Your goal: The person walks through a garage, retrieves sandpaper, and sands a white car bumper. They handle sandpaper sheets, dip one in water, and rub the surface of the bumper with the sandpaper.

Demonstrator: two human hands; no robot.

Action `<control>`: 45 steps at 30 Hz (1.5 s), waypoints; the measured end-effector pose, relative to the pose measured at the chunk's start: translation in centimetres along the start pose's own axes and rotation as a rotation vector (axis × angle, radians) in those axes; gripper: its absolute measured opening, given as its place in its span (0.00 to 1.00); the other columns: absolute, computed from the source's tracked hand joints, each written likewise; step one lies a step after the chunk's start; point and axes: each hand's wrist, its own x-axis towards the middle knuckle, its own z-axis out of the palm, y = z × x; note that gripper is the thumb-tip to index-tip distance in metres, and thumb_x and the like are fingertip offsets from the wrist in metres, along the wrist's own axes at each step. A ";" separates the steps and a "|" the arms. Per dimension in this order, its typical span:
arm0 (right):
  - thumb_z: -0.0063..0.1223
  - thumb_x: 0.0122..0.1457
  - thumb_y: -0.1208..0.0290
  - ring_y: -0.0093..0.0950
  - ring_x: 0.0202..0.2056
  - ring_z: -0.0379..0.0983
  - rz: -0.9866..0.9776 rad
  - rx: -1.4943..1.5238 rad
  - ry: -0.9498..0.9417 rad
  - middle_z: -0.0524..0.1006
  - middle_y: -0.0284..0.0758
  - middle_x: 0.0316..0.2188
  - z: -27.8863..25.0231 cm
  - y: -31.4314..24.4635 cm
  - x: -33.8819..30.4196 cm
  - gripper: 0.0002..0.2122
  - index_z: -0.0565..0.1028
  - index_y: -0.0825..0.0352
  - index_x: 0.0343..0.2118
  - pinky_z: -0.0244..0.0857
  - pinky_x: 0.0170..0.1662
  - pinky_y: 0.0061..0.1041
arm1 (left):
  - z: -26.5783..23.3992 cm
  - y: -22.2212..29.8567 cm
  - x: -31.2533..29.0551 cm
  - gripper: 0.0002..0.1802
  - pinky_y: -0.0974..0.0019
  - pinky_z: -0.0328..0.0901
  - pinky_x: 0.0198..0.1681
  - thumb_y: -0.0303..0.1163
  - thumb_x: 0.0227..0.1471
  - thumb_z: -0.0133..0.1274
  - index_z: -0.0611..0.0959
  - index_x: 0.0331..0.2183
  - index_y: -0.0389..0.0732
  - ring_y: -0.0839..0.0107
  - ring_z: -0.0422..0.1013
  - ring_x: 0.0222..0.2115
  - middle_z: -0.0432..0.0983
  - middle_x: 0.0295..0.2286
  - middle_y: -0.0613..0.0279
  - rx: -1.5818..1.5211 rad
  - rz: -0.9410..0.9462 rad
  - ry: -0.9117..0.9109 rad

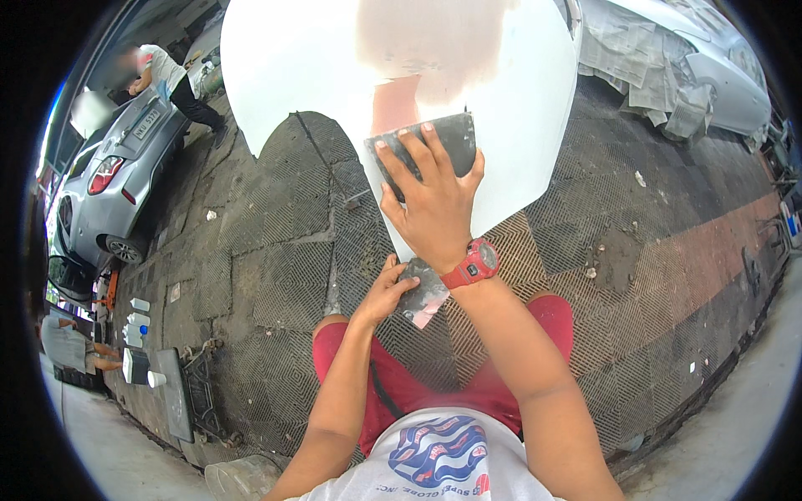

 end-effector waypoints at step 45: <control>0.62 0.60 0.61 0.33 0.70 0.61 0.066 0.071 -0.057 0.71 0.30 0.63 -2.9 0.2 -0.2 0.23 0.79 0.48 0.59 0.38 0.68 0.66 | -0.3 -0.8 0.8 0.22 0.59 0.58 0.63 0.34 0.60 0.57 0.83 0.51 0.30 0.59 0.61 0.58 0.62 0.50 0.54 -0.060 0.037 0.039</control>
